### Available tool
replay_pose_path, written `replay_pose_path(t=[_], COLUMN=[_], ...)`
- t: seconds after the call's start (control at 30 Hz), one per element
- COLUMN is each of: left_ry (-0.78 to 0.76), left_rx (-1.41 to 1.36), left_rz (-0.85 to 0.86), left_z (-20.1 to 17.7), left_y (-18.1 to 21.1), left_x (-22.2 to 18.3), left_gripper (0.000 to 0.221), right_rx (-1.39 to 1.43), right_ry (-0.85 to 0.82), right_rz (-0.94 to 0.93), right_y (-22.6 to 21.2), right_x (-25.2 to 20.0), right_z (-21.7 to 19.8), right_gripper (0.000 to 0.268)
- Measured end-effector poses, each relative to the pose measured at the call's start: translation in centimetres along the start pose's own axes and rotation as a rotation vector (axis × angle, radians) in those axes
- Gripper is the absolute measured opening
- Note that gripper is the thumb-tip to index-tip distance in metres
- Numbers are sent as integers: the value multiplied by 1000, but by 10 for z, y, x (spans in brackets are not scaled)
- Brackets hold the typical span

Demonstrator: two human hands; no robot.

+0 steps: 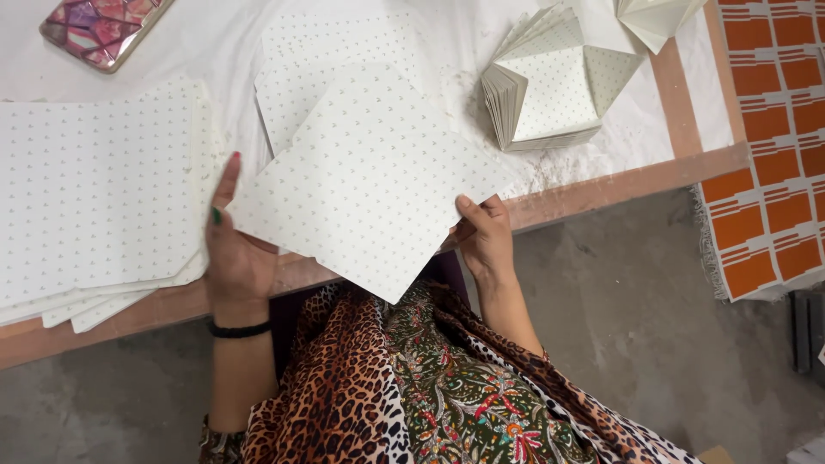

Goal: Folding pre-cut paper sheets into small decorative boxes or containers.

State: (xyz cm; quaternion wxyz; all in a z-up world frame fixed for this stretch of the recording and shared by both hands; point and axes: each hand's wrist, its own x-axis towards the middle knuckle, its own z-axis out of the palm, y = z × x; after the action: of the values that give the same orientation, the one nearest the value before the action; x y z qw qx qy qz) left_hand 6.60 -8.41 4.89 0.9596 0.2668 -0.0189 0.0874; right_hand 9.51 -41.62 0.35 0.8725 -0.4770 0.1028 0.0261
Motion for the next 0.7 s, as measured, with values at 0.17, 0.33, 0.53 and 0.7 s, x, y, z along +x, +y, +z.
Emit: replay_pose_path(t=[0.17,0.33,0.53,0.7], left_ry=[116,117,249,-630], left_rx=[348,618,1530,2204], left_rz=[-29,52,626,377], left_z=[-21,-2,11,28], left_y=[-26,-26,-45,-113], left_x=[-9,-2,6,28], left_gripper=[56,63,91,51], right_rx=[-1,-60,-333,-506], right_ry=[-2,80,45,27], right_rz=[52,50,-128,-171], right_y=[-6,-9,8,13], right_x=[-4,8,37,51], right_z=[12,23,14,15], right_gripper=[22,27,29,26])
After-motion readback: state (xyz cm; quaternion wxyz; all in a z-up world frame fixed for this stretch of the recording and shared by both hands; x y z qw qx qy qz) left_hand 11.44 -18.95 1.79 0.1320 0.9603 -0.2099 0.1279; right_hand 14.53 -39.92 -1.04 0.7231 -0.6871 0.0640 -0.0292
